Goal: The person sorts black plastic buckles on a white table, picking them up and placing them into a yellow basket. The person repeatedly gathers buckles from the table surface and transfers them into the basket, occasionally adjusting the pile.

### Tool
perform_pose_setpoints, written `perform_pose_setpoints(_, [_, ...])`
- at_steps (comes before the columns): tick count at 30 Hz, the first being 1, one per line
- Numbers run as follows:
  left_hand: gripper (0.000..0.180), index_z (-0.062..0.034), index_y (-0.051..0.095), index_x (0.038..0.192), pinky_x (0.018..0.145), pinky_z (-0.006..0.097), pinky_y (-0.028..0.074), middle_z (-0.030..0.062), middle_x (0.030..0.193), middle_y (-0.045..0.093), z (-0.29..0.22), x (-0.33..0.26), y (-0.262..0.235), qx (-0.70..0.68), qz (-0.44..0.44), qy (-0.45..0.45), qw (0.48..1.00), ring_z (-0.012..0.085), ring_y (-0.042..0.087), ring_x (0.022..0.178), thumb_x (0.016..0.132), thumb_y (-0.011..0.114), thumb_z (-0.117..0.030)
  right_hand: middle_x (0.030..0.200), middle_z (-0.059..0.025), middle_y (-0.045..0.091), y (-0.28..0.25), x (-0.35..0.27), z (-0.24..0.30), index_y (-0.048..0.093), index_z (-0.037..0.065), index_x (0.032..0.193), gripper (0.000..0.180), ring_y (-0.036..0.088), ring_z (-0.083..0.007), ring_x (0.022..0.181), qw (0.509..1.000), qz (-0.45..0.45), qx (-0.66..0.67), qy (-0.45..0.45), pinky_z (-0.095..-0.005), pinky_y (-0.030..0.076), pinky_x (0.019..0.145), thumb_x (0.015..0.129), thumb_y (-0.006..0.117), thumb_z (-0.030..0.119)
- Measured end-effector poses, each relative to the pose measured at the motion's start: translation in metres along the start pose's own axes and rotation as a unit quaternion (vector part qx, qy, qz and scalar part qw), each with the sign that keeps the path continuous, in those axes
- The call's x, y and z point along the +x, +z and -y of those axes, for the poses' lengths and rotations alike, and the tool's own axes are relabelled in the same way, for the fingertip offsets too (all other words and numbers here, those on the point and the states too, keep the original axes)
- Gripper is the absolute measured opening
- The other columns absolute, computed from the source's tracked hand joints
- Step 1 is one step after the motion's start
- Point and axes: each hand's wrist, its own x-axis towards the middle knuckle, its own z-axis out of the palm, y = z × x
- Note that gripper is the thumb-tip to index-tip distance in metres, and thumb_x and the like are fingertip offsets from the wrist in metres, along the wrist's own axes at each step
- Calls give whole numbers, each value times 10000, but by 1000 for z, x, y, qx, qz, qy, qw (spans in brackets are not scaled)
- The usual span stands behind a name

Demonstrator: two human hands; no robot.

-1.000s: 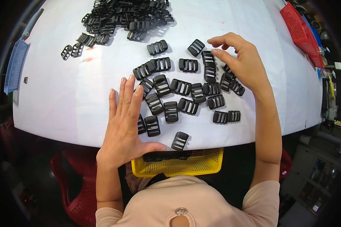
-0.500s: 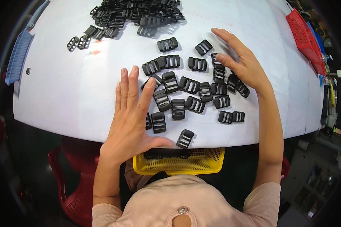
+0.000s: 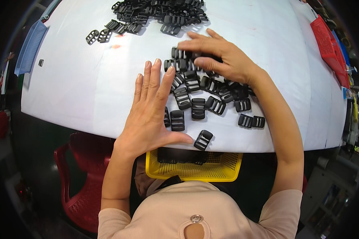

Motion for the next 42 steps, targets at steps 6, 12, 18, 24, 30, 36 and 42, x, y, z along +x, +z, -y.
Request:
perform_pose_setpoints(6, [1441, -11, 95, 1534, 1183, 538, 108, 274, 1569, 162, 8, -8, 0, -37, -24, 13, 999, 443, 110, 1471, 483, 824, -676, 1292, -37, 636, -20, -32, 38, 684, 145, 1192, 353, 435, -253, 1370, 988, -2, 155, 7, -482, 199, 1189, 961, 569, 386])
perform_pose_setpoints(12, [1090, -36, 208, 1527, 1186, 523, 92, 230, 1555, 262, 1, 6, 13, 21, -40, -10, 999, 404, 130, 1478, 776, 572, -738, 1463, -71, 486, -20, -123, -5, 519, 129, 1395, 561, 324, -248, 1435, 943, -214, -9, 256, -448, 127, 1203, 1032, 297, 495])
perform_pose_setpoints(18, [787, -87, 263, 1515, 1182, 529, 115, 245, 1522, 311, -17, 35, 46, 11, -54, 22, 998, 421, 205, 1449, 927, 520, -543, 1433, -114, 505, 29, -76, 40, 496, 105, 1401, 575, 353, -277, 1414, 974, -171, -11, 150, -474, 139, 1194, 1016, 353, 508])
perform_pose_setpoints(24, [700, -27, 270, 1491, 1172, 509, 185, 262, 1476, 354, -46, 9, 58, -72, -64, 44, 994, 428, 281, 1406, 961, 538, -398, 1397, -154, 522, 52, -97, 77, 504, 27, 1363, 566, 385, -292, 1386, 968, -190, 50, 157, -464, 206, 1182, 1007, 428, 461])
perform_pose_setpoints(30, [649, -9, 406, 1420, 1131, 538, 265, 223, 1382, 445, -63, -64, 41, -141, -7, 99, 985, 409, 389, 1332, 888, 664, -276, 1372, -130, 549, 68, -157, 140, 590, 38, 1269, 458, 420, -326, 1363, 980, -132, 57, 134, -519, 222, 1163, 981, 507, 383])
perform_pose_setpoints(36, [342, -46, 647, 1201, 1047, 489, 407, 164, 1210, 597, -51, -72, 12, -182, -32, 101, 978, 356, 553, 1203, 874, 633, -142, 1242, -107, 634, 58, -165, 151, 678, 88, 1158, 348, 505, -326, 1288, 983, -108, 87, 119, -544, 281, 1131, 946, 589, 349])
perform_pose_setpoints(42, [291, -31, 635, 1195, 1042, 418, 402, 186, 1276, 573, 80, 22, -56, 34, -278, -20, 960, 349, 516, 1217, 948, 592, -179, 1384, -131, 521, 21, -112, 63, 543, 101, 1340, 432, 409, -342, 1351, 966, -193, -45, 169, -466, 267, 1153, 952, 579, 289])
